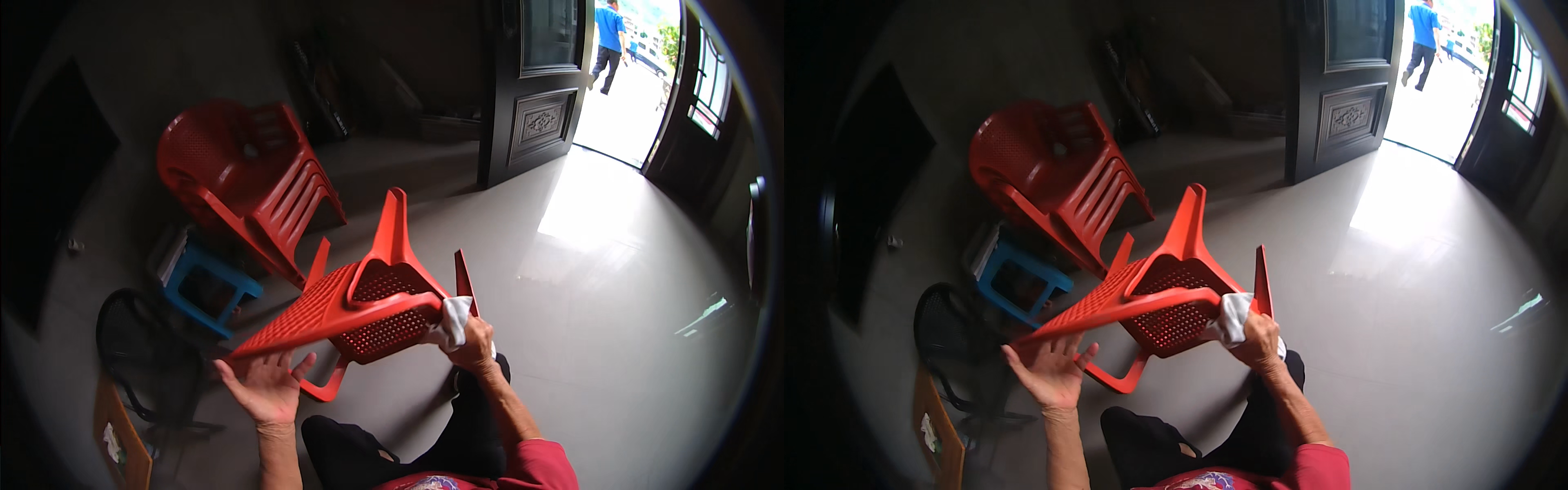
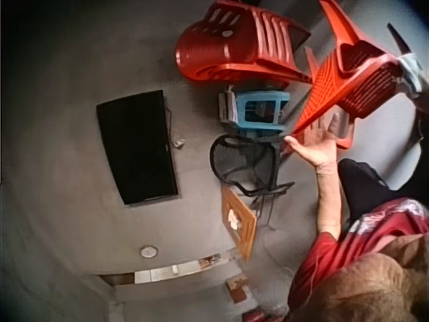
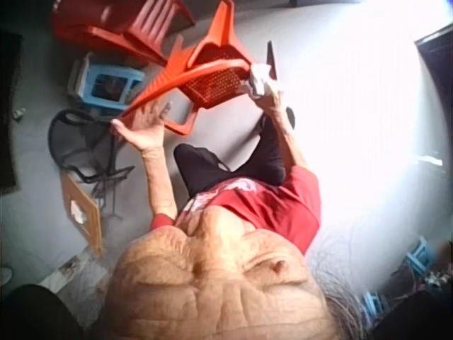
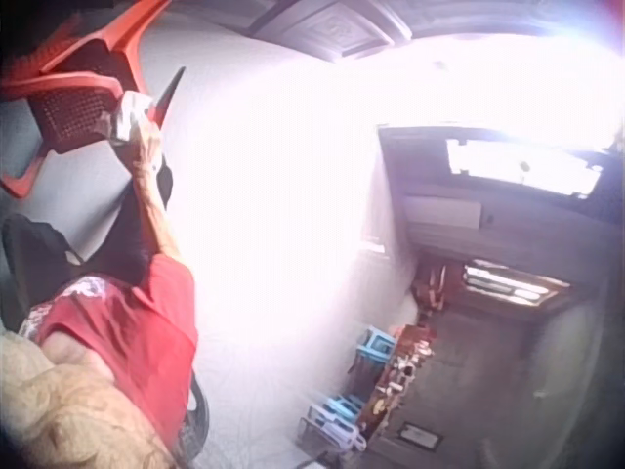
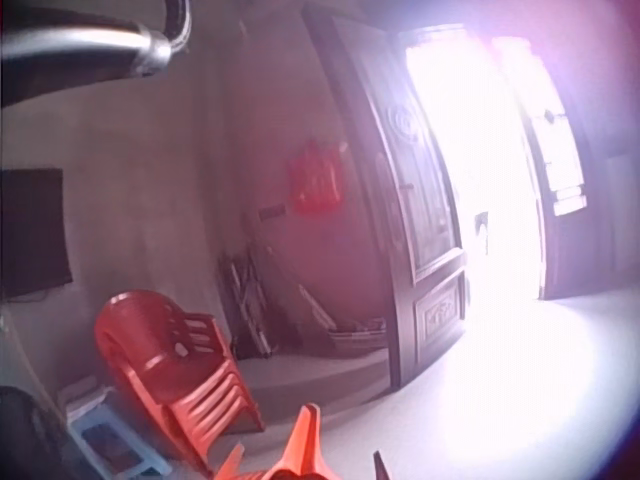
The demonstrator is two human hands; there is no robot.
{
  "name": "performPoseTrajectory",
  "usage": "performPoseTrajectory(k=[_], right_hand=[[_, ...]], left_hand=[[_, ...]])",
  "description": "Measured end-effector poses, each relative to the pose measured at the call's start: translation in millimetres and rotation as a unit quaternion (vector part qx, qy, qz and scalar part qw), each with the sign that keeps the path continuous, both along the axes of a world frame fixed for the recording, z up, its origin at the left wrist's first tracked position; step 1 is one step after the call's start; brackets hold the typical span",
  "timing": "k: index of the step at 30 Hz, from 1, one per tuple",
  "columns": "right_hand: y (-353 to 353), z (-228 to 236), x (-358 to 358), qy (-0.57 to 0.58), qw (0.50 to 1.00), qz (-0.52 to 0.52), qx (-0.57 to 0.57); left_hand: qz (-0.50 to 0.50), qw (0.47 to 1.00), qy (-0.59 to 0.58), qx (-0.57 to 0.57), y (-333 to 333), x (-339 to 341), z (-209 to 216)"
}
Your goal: The person wipes a table with a cloth, then sits on the floor and thoroughly wipes a red plastic chair, including the seat, backrest, and legs. The person handles the chair by turning it over to clean all surfaces.
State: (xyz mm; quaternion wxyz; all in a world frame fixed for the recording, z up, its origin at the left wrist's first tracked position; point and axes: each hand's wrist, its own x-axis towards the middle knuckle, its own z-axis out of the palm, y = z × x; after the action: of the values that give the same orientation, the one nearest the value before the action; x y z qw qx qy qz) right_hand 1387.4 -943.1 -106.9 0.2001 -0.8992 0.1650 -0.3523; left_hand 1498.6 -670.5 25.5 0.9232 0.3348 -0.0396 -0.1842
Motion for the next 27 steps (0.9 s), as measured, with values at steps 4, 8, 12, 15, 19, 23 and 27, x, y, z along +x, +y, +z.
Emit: performPoseTrajectory(k=[4, 8, 12, 15, 19, 23, 27], right_hand=[[45, -57, -5, -0.098, 0.993, 0.052, -0.037], [83, -87, -24, -0.052, 0.991, 0.112, 0.046], [103, -83, -41, 0.006, 0.975, 0.190, 0.112], [112, -79, -50, 0.063, 0.962, 0.197, 0.179], [120, -74, -50, 0.132, 0.936, 0.210, 0.249], [134, -63, -50, 0.181, 0.898, 0.222, 0.334], [127, -66, -56, 0.191, 0.772, 0.381, 0.471]], left_hand=[[0.105, 0.984, 0.143, 0.013, 37, -12, 10], [0.169, 0.969, 0.167, 0.068, 65, -38, -11], [0.156, 0.974, 0.150, 0.069, 47, -82, -44], [0.111, 0.985, 0.099, 0.089, 37, -106, -71], [0.038, 0.997, 0.064, 0.037, 37, -110, -86], [0.091, 0.994, 0.054, -0.025, 20, -102, -83], [0.133, 0.971, 0.186, -0.069, 38, -92, -76]])
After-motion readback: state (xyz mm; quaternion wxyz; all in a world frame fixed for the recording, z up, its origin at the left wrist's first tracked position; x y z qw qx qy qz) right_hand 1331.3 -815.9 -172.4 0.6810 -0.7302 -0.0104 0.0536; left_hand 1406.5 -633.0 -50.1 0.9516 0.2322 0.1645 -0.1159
